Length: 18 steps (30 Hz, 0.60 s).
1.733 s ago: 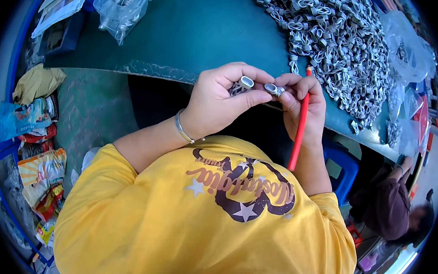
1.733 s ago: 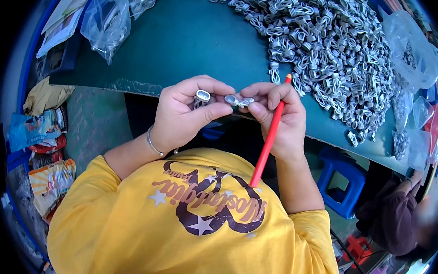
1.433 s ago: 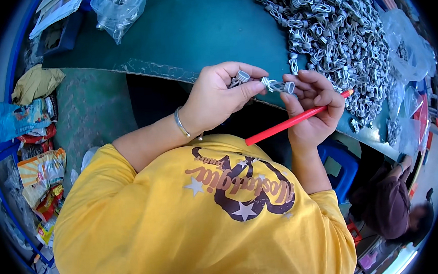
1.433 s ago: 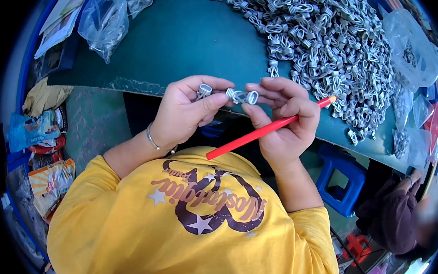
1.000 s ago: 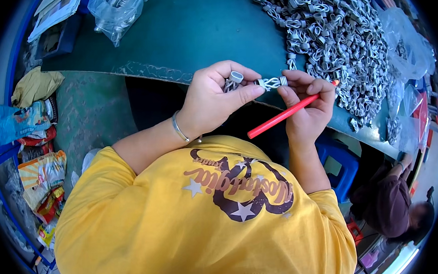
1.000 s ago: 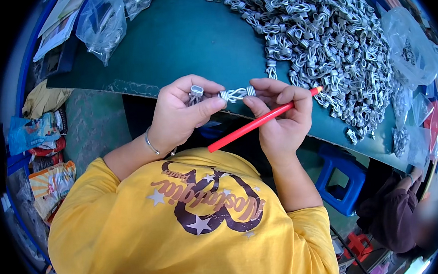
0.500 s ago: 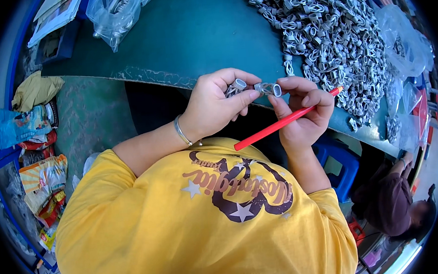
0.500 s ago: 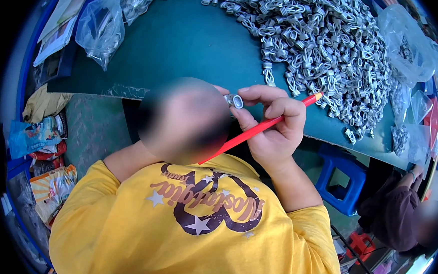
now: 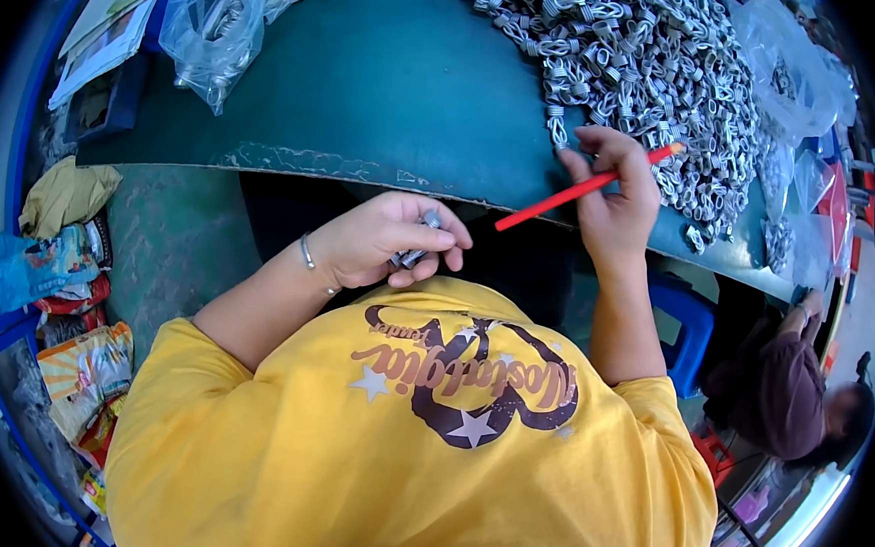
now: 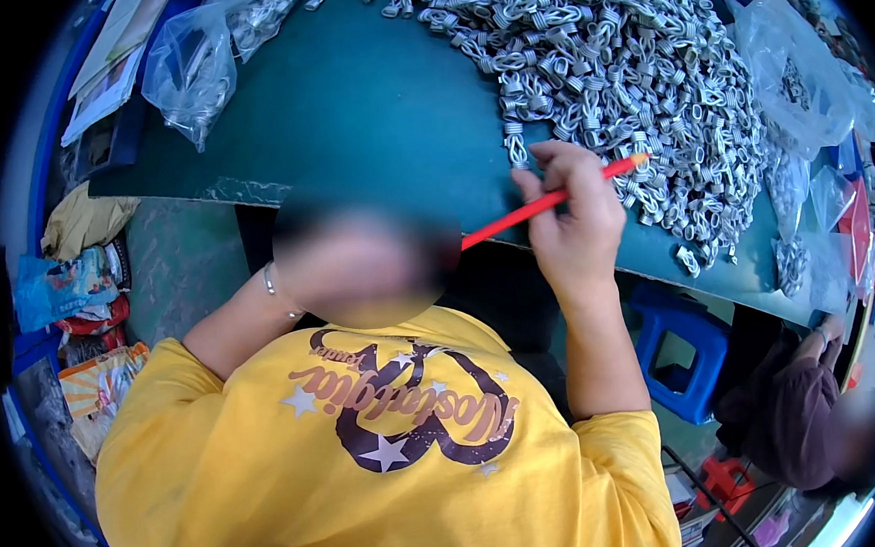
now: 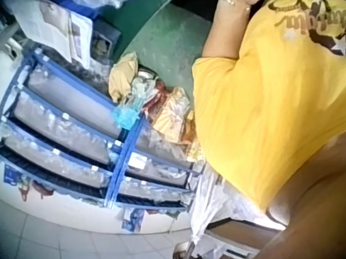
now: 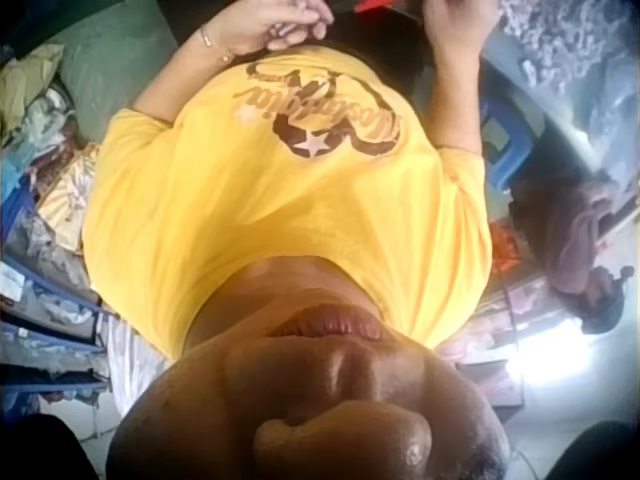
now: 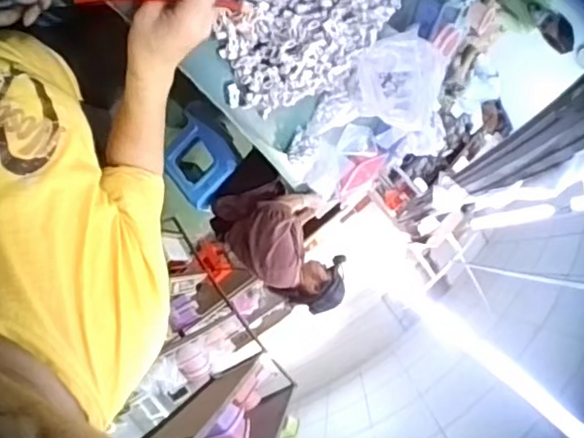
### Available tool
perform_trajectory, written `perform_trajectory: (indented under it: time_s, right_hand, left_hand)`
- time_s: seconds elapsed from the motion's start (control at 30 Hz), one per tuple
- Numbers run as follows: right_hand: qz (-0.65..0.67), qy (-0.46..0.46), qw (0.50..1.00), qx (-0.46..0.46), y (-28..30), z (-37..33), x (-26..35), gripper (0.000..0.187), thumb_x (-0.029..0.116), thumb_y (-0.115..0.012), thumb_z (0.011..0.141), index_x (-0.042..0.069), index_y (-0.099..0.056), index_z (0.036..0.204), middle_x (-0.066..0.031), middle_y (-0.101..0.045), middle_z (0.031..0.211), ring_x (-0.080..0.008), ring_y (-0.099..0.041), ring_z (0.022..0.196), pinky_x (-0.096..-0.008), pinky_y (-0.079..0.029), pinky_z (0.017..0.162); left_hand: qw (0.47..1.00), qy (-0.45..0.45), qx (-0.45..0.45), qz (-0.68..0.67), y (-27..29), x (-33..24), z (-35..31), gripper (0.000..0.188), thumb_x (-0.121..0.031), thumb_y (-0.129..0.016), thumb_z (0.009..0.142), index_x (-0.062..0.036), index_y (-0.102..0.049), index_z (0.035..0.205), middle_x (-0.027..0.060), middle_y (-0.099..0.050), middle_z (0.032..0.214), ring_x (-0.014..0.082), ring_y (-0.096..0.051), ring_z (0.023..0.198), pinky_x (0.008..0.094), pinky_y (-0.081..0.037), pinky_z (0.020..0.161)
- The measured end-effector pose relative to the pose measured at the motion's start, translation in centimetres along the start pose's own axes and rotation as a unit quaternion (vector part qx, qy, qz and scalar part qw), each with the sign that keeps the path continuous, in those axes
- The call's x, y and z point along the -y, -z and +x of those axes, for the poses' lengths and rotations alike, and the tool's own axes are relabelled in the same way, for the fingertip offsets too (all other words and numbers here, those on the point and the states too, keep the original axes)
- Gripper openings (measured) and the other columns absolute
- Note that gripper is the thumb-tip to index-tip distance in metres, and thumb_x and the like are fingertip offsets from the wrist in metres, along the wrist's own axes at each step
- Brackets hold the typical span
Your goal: The person assembles silver crosses by joining several pieces together by hand and with a red pen.
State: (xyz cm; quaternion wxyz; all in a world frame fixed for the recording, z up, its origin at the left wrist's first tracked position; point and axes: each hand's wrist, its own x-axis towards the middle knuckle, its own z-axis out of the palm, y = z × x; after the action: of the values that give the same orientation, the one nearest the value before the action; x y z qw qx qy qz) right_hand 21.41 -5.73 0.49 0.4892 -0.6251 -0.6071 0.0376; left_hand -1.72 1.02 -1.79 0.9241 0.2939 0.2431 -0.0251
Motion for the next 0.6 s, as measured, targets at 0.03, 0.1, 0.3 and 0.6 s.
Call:
perform_trajectory:
  time_s: [0.03,0.1,0.3,0.6]
  right_hand:
    - [-0.016,0.006,1.0,0.026,-0.4,-0.1,-0.2,0.03,-0.005,-0.07,0.062,0.001,-0.042,0.072,-0.0149,-0.06,0.082,-0.0265,-0.057,0.069,-0.0307,-0.046,0.061]
    - [-0.095,0.02,0.994,0.054,-0.4,-0.1,0.1,0.029,-0.005,-0.069,0.067,0.001,-0.041,0.071,-0.0113,-0.062,0.083,-0.0148,-0.057,0.07,-0.0256,-0.046,0.064]
    - [0.1,-0.123,0.987,-0.02,-0.2,0.0,0.4,0.023,-0.004,-0.064,0.073,0.002,-0.042,0.072,-0.0145,-0.062,0.08,-0.0197,-0.057,0.061,-0.0255,-0.046,0.056]
    - [0.507,-0.26,0.821,0.049,0.8,-0.1,1.5,0.023,-0.007,-0.055,0.08,0.007,-0.036,0.078,-0.0196,-0.06,0.086,-0.0183,-0.061,0.066,-0.0222,-0.049,0.055]
  left_hand:
    - [0.999,-0.014,-0.041,0.029,2.8,3.0,1.8,0.018,-0.01,-0.053,0.083,0.0037,-0.054,0.095,0.0109,-0.06,0.079,0.0079,-0.05,0.051,0.0184,-0.039,0.041]
    - [0.995,-0.038,-0.086,0.027,4.9,4.7,3.0,0.02,-0.013,-0.053,0.085,0.0022,-0.053,0.099,0.0103,-0.059,0.084,0.0102,-0.052,0.062,0.0213,-0.045,0.051]
    - [0.987,-0.076,-0.128,0.056,10.5,7.9,6.2,0.032,-0.02,-0.054,0.085,-0.0019,-0.05,0.111,0.0123,-0.05,0.113,0.019,-0.049,0.1,0.0389,-0.042,0.088]
    - [0.935,-0.201,-0.076,0.283,-2.8,-1.5,1.2,0.025,-0.008,-0.059,0.081,0.0019,-0.053,0.103,0.0054,-0.061,0.079,0.0081,-0.058,0.063,0.0199,-0.047,0.055]
